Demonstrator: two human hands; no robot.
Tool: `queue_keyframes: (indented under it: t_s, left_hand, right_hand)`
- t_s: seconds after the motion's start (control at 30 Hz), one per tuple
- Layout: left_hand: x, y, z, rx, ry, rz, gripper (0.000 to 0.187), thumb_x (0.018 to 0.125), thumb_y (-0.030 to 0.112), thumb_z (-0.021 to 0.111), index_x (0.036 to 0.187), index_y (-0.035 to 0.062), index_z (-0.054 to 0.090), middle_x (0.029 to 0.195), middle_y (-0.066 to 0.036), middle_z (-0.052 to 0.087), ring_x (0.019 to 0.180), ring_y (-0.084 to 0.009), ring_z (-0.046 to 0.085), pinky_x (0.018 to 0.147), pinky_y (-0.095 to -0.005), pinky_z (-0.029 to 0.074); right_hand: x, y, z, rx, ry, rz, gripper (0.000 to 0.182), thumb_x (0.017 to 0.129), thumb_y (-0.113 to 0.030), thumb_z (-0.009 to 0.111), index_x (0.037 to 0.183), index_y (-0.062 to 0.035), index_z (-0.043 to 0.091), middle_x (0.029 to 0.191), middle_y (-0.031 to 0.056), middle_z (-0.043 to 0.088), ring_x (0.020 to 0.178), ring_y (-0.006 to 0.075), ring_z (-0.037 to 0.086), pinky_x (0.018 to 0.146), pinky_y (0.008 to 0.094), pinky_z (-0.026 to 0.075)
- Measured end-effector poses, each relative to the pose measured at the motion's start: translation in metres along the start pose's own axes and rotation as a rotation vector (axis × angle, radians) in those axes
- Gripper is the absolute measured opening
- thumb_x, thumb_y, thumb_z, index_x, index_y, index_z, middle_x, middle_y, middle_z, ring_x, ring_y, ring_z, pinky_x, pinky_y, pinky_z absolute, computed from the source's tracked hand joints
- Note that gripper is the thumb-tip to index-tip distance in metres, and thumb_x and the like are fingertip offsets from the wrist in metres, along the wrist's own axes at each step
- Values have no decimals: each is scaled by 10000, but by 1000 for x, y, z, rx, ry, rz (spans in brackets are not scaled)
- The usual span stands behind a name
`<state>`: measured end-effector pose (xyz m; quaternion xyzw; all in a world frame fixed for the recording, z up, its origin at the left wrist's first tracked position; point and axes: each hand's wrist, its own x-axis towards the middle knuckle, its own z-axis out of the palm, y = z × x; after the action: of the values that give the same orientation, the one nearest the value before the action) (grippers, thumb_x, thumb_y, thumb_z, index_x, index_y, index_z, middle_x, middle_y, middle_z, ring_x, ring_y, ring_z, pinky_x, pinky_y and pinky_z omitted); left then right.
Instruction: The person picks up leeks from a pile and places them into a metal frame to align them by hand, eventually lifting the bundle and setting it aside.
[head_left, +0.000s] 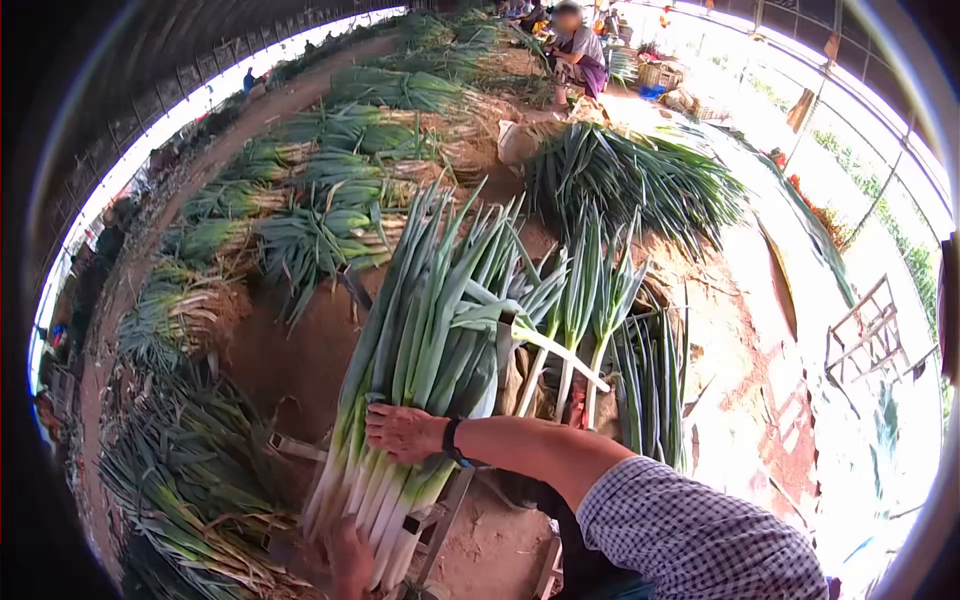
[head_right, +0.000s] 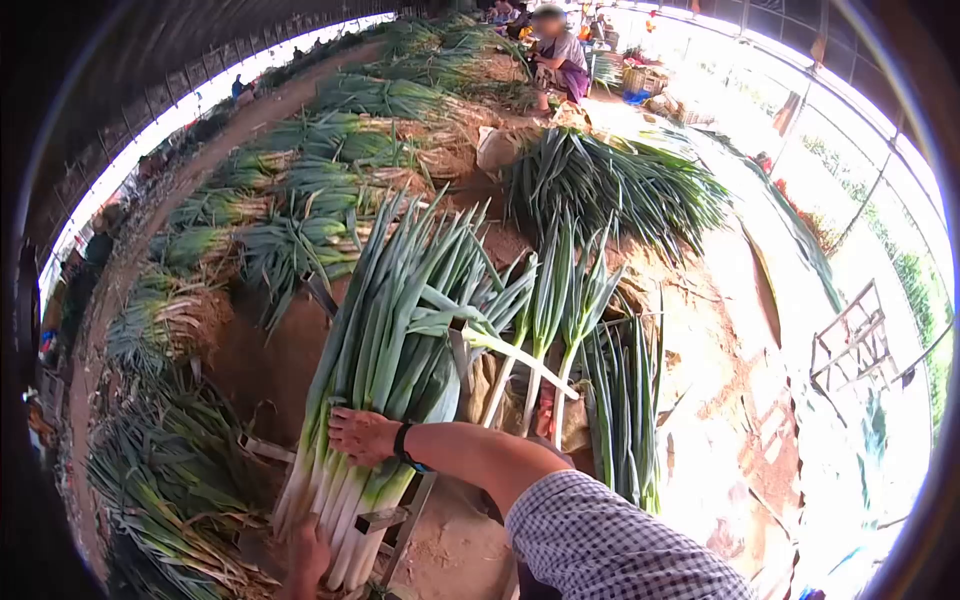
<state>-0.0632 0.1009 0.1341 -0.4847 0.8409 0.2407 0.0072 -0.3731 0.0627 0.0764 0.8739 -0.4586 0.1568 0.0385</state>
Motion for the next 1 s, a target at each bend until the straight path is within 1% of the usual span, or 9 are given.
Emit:
queue_keyframes:
  t_s: [0.13, 0.23, 0.27, 0.37, 0.57, 0.7, 0.8, 0.87, 1.0]
  left_hand:
    - [51, -20, 71, 30, 372, 29, 418, 962, 89, 478, 1357, -44, 506, 1304, -288, 556, 1222, -510, 494, 1035, -560, 415]
    - [81, -54, 111, -13, 353, 288, 415, 971, 125, 477, 1355, -25, 521, 1333, -293, 527, 1218, -508, 495, 1036, -567, 413]
    - [81, -56, 133, -75, 574, 349, 435, 961, 187, 500, 1349, -6, 539, 1319, -289, 525, 1210, -501, 485, 1002, -565, 422]
    - [81, -20, 118, -174, 495, -5, 576, 863, 293, 671, 1352, 16, 547, 1293, -261, 542, 1212, -468, 481, 963, -551, 429]
    - [72, 4, 107, -98, 503, 53, 933, 592, 411, 883, 1378, 51, 533, 1320, -208, 532, 1226, -414, 483, 957, -544, 428]
    - [69, 2, 116, -42, 507, 62, 926, 598, 412, 870, 1355, 6, 524, 1343, -197, 520, 1273, -407, 451, 1028, -548, 390]
    - [59, 12, 111, 161, 477, 135, 917, 632, 425, 852, 1341, -43, 505, 1379, -187, 495, 1307, -395, 426, 1087, -550, 350]
    - [59, 11, 101, 419, 439, 215, 902, 682, 435, 829, 1342, -74, 484, 1396, -181, 477, 1315, -386, 418, 1111, -552, 328]
    - [49, 33, 77, 406, 293, 137, 717, 789, 331, 765, 1319, -70, 496, 1335, -186, 506, 1261, -383, 451, 1083, -527, 360]
  right_hand:
    - [1, 0, 13, -39, 52, -44, 523, 806, -405, 680, 1166, -36, 596, 1217, 119, 578, 1241, 287, 493, 1187, 473, 273]
    - [-2, -3, 3, 19, 8, -13, 534, 820, -400, 688, 1193, -33, 586, 1221, 125, 570, 1252, 289, 482, 1193, 473, 264]
    - [-1, -4, -4, 59, -19, 4, 536, 823, -403, 687, 1196, -31, 588, 1221, 128, 570, 1255, 291, 481, 1193, 474, 263]
    - [0, -1, -10, 109, -52, 21, 551, 823, -408, 686, 1210, -27, 590, 1216, 134, 573, 1260, 295, 479, 1193, 477, 261]
    - [-2, -5, -15, 63, -76, 17, 547, 823, -418, 687, 1196, -26, 606, 1239, 142, 575, 1276, 299, 473, 1186, 479, 266]
    - [12, -3, -30, 93, -264, -11, 515, 835, -416, 671, 1178, -36, 620, 1258, 139, 576, 1285, 296, 471, 1175, 474, 275]
    - [20, 11, -44, -13, -90, 110, 457, 857, -416, 638, 1140, -57, 625, 1186, 116, 583, 1232, 283, 493, 1163, 473, 285]
    - [19, 24, -47, -104, -138, 161, 411, 874, -415, 615, 1095, -68, 626, 1122, 105, 578, 1186, 280, 505, 1150, 472, 297]
    - [-3, 29, -13, -134, 87, 274, 352, 895, -409, 587, 1011, -79, 622, 1038, 89, 560, 1119, 282, 518, 1125, 464, 322]
